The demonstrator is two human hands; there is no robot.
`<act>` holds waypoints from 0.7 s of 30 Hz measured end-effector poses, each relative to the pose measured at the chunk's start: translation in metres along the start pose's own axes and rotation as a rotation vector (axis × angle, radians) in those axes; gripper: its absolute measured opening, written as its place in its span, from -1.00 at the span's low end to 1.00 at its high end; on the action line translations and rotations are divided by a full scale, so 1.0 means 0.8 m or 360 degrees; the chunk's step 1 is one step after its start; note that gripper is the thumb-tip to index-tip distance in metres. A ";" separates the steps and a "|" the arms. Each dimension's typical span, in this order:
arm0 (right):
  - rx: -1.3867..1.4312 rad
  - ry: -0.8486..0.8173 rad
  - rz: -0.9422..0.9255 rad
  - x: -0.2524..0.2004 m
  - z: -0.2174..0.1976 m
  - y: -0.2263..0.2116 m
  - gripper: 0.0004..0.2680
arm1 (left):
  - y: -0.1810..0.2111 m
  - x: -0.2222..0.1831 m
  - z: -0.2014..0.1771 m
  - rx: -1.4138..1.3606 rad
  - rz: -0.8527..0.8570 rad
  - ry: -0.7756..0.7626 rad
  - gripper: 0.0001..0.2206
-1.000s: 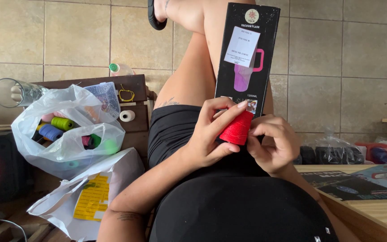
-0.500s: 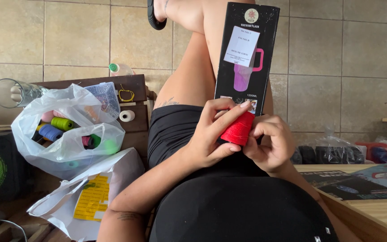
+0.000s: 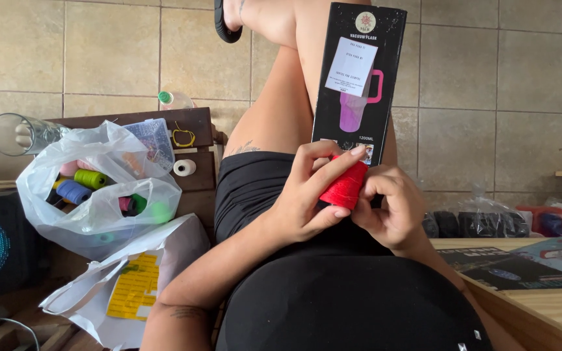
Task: The person is seated at a low table in a clothing store, organizing various materials. They examine a product card and small papers, sort through a bag of colorful thread spools, select a red spool, and use scissors to cut a piece of thread.
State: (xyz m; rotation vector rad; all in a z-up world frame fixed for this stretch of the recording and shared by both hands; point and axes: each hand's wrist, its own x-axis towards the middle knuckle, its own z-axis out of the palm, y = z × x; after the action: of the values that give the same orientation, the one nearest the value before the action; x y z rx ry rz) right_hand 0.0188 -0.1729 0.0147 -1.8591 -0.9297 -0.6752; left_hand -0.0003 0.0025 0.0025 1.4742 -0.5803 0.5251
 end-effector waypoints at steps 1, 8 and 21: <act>-0.0001 0.0000 0.0003 0.000 0.001 -0.001 -0.76 | 0.000 -0.001 0.001 -0.0001 -0.0002 -0.0001 -0.37; -0.0040 0.0011 0.0022 -0.002 0.003 0.000 -0.73 | 0.000 0.001 -0.001 0.0012 -0.0027 -0.0029 -0.38; -0.0042 0.0044 0.0024 -0.002 0.002 0.000 -0.75 | -0.001 -0.002 0.004 0.0068 -0.0034 -0.0040 -0.37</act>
State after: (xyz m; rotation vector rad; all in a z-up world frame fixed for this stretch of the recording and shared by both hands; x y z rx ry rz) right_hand 0.0183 -0.1722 0.0129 -1.8739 -0.8924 -0.7055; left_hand -0.0012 -0.0009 0.0008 1.5280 -0.5756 0.5057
